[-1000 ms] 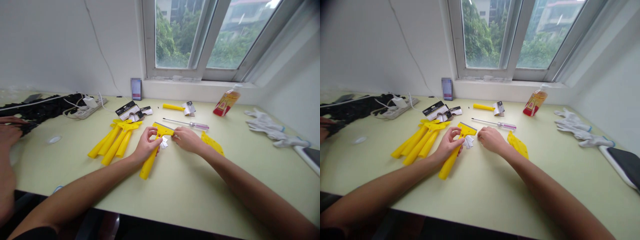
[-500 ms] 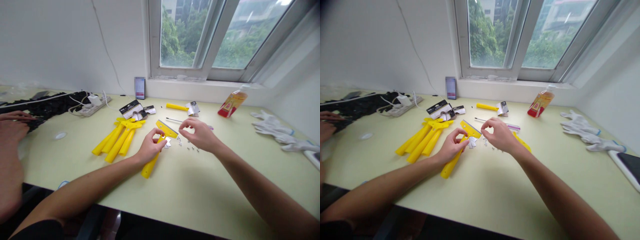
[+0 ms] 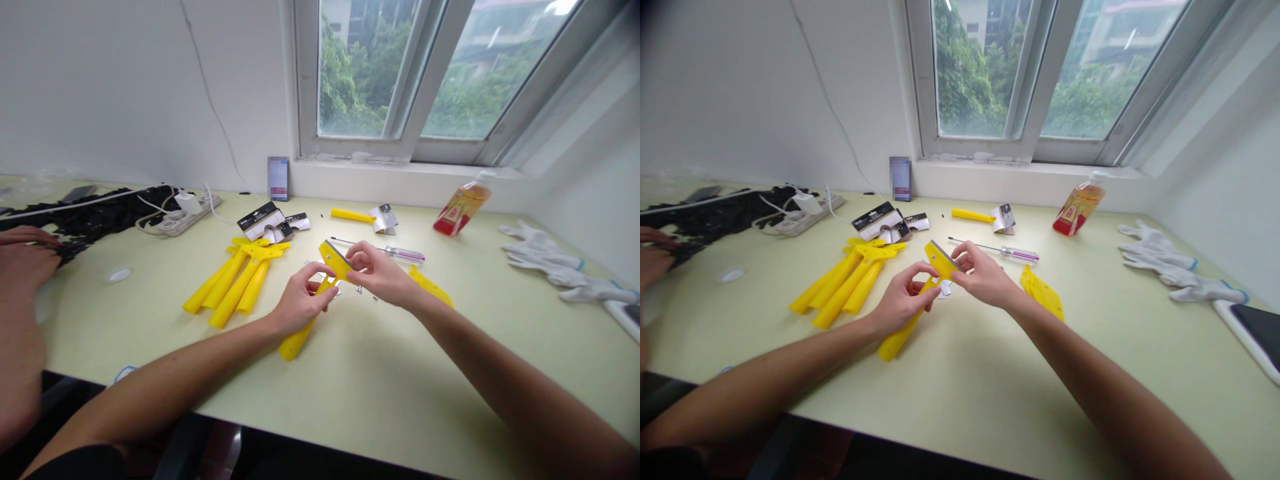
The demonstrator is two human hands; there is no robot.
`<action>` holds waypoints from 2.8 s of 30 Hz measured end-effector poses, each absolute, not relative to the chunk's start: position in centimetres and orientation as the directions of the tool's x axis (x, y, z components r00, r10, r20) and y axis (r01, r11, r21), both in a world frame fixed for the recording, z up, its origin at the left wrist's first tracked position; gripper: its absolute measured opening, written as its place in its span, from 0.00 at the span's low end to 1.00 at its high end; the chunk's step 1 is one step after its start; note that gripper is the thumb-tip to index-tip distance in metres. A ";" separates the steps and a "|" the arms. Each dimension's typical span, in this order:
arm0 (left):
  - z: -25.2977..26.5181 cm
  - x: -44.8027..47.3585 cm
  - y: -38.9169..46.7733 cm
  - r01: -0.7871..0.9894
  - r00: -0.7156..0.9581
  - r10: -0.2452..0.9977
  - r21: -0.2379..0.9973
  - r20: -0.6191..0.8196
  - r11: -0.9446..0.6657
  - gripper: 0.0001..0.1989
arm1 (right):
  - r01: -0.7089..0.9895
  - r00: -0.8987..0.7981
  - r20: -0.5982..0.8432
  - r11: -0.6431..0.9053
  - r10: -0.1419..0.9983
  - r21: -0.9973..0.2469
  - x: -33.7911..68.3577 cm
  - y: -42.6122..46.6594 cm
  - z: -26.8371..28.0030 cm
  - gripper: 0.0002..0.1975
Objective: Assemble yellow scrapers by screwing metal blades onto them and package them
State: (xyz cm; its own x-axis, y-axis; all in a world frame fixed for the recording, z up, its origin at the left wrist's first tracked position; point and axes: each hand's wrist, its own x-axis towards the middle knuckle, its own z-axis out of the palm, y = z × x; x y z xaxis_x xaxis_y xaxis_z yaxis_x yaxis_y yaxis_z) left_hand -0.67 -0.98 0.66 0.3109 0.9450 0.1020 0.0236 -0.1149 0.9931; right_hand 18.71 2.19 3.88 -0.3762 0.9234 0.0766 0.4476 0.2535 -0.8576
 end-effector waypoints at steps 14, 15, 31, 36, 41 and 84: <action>1.2 -2.0 0.8 0.264 0.325 0.923 0.918 0.205 -0.296 0.21 | 0.887 -0.456 -0.291 0.405 0.841 -0.222 24.2 4.3 4.5 0.05; 1.1 -2.0 0.7 0.259 0.332 0.921 0.920 0.203 -0.296 0.21 | 0.888 -0.458 -0.316 0.418 0.831 -0.190 24.2 4.1 4.4 0.05; 0.5 -1.8 0.5 0.117 0.369 0.918 0.973 0.144 -0.200 0.23 | 0.878 -0.478 -0.257 0.466 0.840 -0.110 23.0 3.5 3.3 0.07; 0.7 -1.6 0.6 -0.051 0.391 0.910 0.990 0.138 -0.128 0.22 | 0.876 -0.482 -0.175 0.473 0.859 -0.092 22.8 3.7 2.6 0.10; 0.8 -1.5 0.7 -0.132 0.400 0.911 0.990 0.105 -0.056 0.24 | 0.872 -0.488 -0.139 0.475 0.862 -0.113 22.8 3.9 2.4 0.07; 1.8 -1.9 -0.4 -0.319 0.769 0.640 0.868 0.003 0.380 0.19 | 0.420 -0.401 0.555 0.685 0.729 -0.595 19.2 1.1 4.7 0.06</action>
